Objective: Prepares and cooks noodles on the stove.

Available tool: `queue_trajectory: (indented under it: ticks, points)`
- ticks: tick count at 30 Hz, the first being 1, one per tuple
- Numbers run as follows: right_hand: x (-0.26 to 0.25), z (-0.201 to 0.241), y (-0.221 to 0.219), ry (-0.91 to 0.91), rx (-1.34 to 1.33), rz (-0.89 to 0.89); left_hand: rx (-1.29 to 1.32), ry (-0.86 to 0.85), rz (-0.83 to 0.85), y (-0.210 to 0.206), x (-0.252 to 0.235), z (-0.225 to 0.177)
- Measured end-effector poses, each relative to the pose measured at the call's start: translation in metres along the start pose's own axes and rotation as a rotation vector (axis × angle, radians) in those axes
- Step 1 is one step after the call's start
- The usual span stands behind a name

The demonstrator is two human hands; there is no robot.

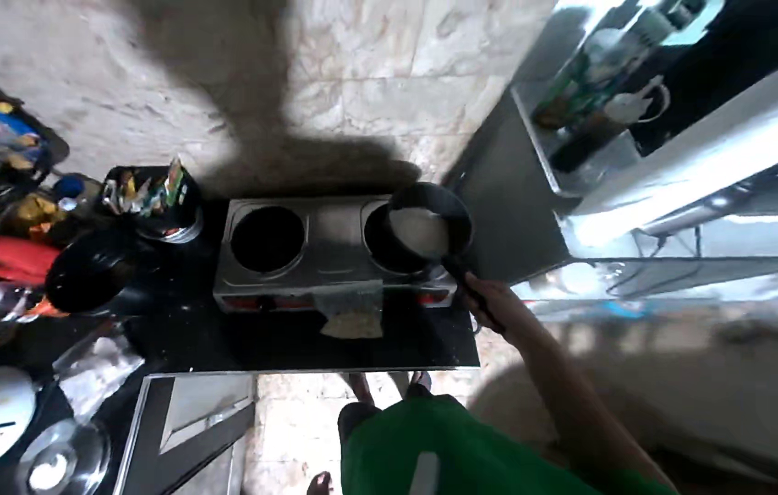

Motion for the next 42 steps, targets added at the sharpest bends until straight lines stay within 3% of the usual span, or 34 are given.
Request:
queue_trajectory:
  ticks: [3, 6, 11, 15, 21, 24, 29, 36, 38, 42]
  points:
    - [-0.008, 0.005, -0.012, 0.003, 0.017, -0.081, 0.018, -0.108, -0.1, 0.02, -0.04, -0.018]
    - [-0.034, 0.002, -0.024, 0.013, 0.001, -0.062, 0.04, -0.141, -0.101, 0.033, -0.041, -0.072]
    - [-0.002, -0.005, -0.012, -0.022, -0.012, 0.033, 0.036, -0.298, -0.138, 0.041, -0.036, -0.127]
    - [-0.024, -0.001, -0.034, 0.014, 0.023, -0.034, 0.025, -0.244, -0.07, 0.017, -0.036, -0.116]
    - [-0.04, 0.001, -0.034, -0.006, -0.007, -0.03, -0.043, -0.137, 0.02, -0.015, -0.056, -0.057]
    - [-0.051, -0.006, -0.04, -0.001, 0.033, -0.022, -0.121, -0.114, 0.04, -0.019, -0.041, -0.045]
    - [-0.059, -0.005, -0.041, -0.035, 0.031, -0.07, -0.058, -0.091, 0.061, -0.02, -0.031, -0.05]
    - [-0.065, -0.005, -0.037, -0.044, 0.055, -0.055, 0.197, -0.015, 0.301, -0.031, -0.002, -0.087]
    - [-0.064, -0.001, -0.034, -0.043, 0.162, -0.065, 0.098, -0.055, 0.342, -0.031, -0.008, -0.102]
    - [-0.065, 0.008, -0.03, -0.07, 0.222, -0.068, -0.067, -0.032, 0.25, -0.023, -0.028, -0.118]
Point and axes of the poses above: each hand's wrist, its own x-axis away from the middle knuckle, its own y-axis out of the back of the hand, z = x × y, the point moved 6 cm from there along -x, towards the middle knuckle, and after that the axes turned 1 degree about -y, right-handed, at the moved point
